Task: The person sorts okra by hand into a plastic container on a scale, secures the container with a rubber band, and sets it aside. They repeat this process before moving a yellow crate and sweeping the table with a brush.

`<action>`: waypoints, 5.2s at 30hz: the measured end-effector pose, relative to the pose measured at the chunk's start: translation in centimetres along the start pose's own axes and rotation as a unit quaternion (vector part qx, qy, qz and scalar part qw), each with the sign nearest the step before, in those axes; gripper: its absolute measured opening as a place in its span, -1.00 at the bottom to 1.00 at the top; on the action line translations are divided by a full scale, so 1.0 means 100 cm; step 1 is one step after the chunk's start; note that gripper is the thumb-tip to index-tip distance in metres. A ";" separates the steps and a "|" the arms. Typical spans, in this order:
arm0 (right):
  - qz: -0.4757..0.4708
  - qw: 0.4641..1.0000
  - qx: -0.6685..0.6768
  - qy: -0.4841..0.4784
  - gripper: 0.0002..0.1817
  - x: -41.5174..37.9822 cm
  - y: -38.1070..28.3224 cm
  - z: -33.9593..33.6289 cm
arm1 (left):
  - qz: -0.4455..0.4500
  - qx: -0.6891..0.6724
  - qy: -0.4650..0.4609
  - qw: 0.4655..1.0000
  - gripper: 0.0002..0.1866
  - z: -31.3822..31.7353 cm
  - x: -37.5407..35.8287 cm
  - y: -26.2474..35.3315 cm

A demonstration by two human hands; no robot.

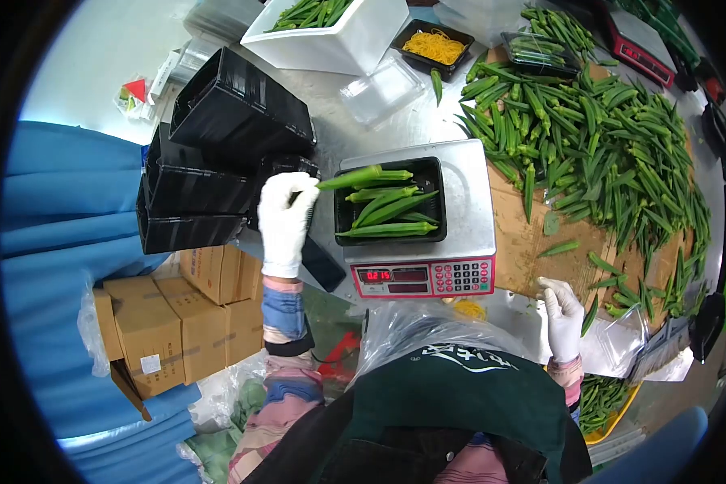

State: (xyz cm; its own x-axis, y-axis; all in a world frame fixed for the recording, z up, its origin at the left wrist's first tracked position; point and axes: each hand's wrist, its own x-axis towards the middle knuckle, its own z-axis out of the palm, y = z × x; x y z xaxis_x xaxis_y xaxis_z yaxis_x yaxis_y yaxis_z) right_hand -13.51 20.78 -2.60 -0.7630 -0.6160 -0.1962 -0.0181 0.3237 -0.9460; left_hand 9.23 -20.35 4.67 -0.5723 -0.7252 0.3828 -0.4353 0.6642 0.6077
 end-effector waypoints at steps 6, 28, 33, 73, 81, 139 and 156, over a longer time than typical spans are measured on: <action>-0.005 1.000 -0.016 -0.027 -0.79 0.002 -0.001 0.013 | -0.149 -0.082 -0.084 0.982 -0.86 0.009 -0.011 0.032; 0.051 0.886 0.461 -0.013 -0.38 -0.007 -0.033 0.040 | 0.309 -0.110 -0.128 0.936 -0.89 0.114 -0.083 0.180; 0.119 0.814 0.505 0.261 -0.63 -0.050 0.047 -0.062 | 0.279 -0.260 -0.393 0.837 -0.66 0.173 -0.143 0.231; 0.073 0.832 0.477 0.273 -0.70 -0.036 0.105 -0.183 | 0.011 -0.316 -0.592 0.741 -0.64 0.220 -0.126 0.251; 0.075 0.981 0.168 0.059 -0.80 -0.054 0.047 -0.039 | -0.186 -0.440 -0.570 0.668 -0.67 0.234 -0.136 0.244; 0.146 0.829 0.349 0.412 -0.62 0.192 0.155 -0.234 | -0.375 -0.381 -0.519 0.666 -0.82 0.217 -0.133 0.221; 0.065 0.645 0.376 0.662 -0.64 -0.091 0.242 -0.244 | -0.428 -0.430 -0.540 0.583 -0.76 0.231 -0.142 0.227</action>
State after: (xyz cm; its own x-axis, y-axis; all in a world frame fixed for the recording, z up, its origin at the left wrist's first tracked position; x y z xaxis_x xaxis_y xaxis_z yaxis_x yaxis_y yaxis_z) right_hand -22.77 51.79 -17.39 -0.6183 0.6961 -0.3649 0.0409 -0.4352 -0.8994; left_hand -8.60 9.20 -3.09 -0.7066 0.1217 -0.6971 -0.6400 -0.5302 0.5561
